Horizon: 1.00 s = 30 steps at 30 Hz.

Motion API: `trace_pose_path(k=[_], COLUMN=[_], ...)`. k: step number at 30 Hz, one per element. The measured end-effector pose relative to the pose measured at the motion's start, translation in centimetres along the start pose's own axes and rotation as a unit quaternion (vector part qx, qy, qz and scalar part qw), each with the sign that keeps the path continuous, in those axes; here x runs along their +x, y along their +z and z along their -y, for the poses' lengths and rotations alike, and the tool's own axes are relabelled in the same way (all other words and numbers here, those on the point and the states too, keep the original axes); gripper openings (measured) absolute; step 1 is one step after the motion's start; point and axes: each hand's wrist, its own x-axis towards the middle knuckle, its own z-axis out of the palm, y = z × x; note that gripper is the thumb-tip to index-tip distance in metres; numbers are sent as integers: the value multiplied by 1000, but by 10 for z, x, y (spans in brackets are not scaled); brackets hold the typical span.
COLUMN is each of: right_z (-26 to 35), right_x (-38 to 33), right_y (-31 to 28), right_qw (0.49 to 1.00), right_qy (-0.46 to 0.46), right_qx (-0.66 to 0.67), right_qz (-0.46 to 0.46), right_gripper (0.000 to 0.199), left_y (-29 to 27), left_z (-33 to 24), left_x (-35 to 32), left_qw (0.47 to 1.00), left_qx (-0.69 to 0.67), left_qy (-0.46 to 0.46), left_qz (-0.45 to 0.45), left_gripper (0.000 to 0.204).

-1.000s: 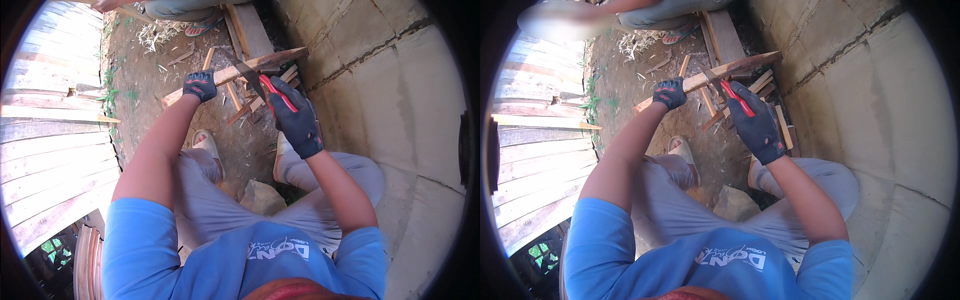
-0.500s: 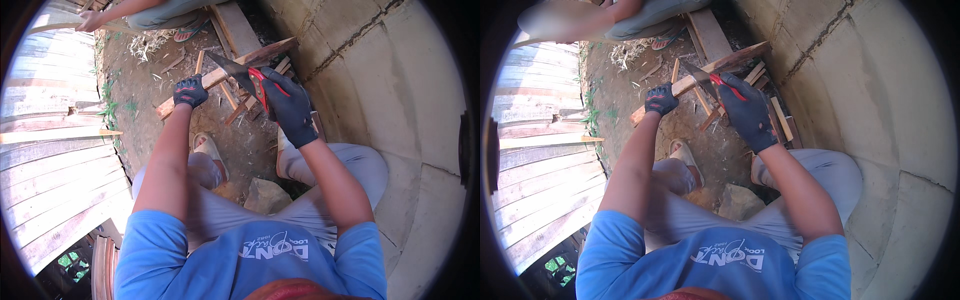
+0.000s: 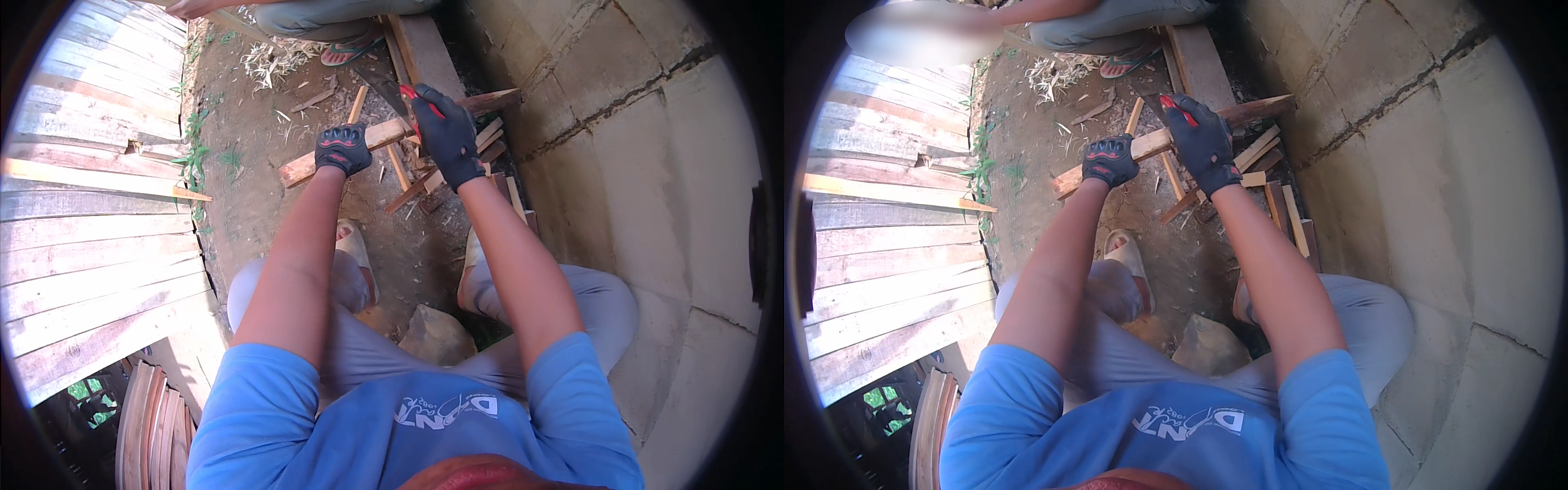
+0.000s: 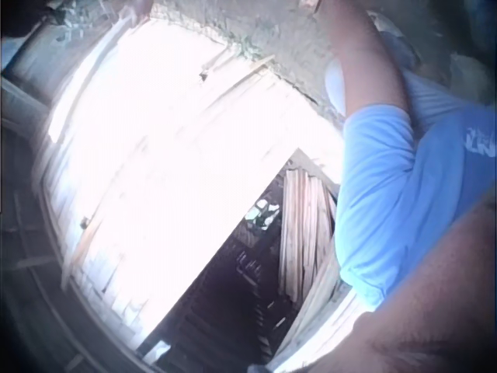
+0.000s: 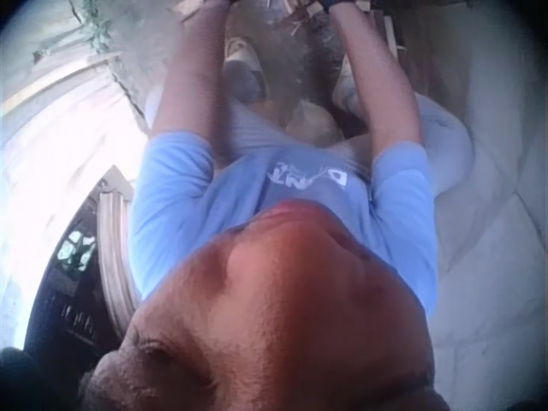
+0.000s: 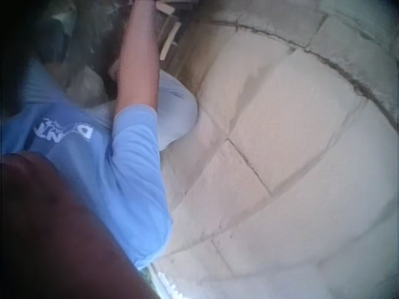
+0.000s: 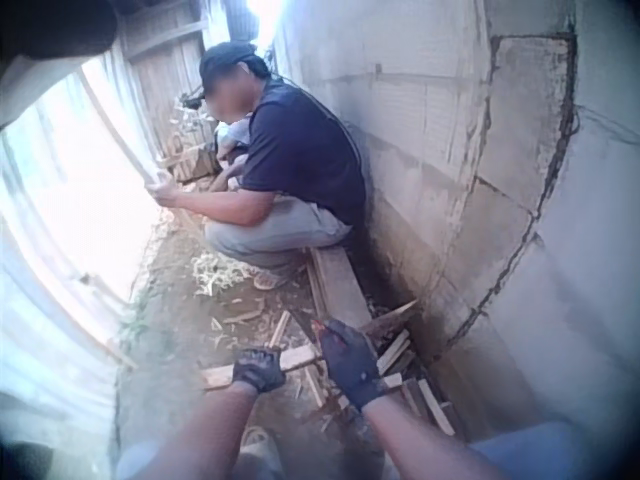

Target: The person sits on the ground and uses a hand saw to cut a small wooden stick into smaller pieces. The person holds the wood with one hand and saws with the other, creating wood shavings and small cut pieces that fall to the ground.

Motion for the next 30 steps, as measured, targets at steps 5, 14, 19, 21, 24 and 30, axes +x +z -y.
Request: trace_pose_path(k=[5, 14, 19, 21, 24, 30], right_z=[-34, -40, -53, -57, -60, -52], right_x=[20, 26, 14, 9, 5, -26], right_y=[35, 50, 47, 47, 48, 29], right_qw=[1000, 997, 998, 998, 996, 988], right_qy=[22, 67, 59, 59, 68, 120], right_qx=[-2, -16, 34, 29, 37, 88], right_qz=[16, 21, -2, -19, -33, -26], right_gripper=[43, 45, 44, 43, 42, 40], left_y=[6, 10, 9, 9, 10, 12], left_z=[2, 5, 5, 3, 6, 5], left_x=[1, -1, 2, 3, 5, 3], left_qw=[1000, 1000, 1000, 1000, 1000, 1000], left_qx=[-9, -10, -17, -12, -10, -16], left_qy=[0, -5, -1, 2, 1, 2], left_qz=[12, 5, 12, 11, 6, 5], left_gripper=[41, 44, 42, 43, 42, 42])
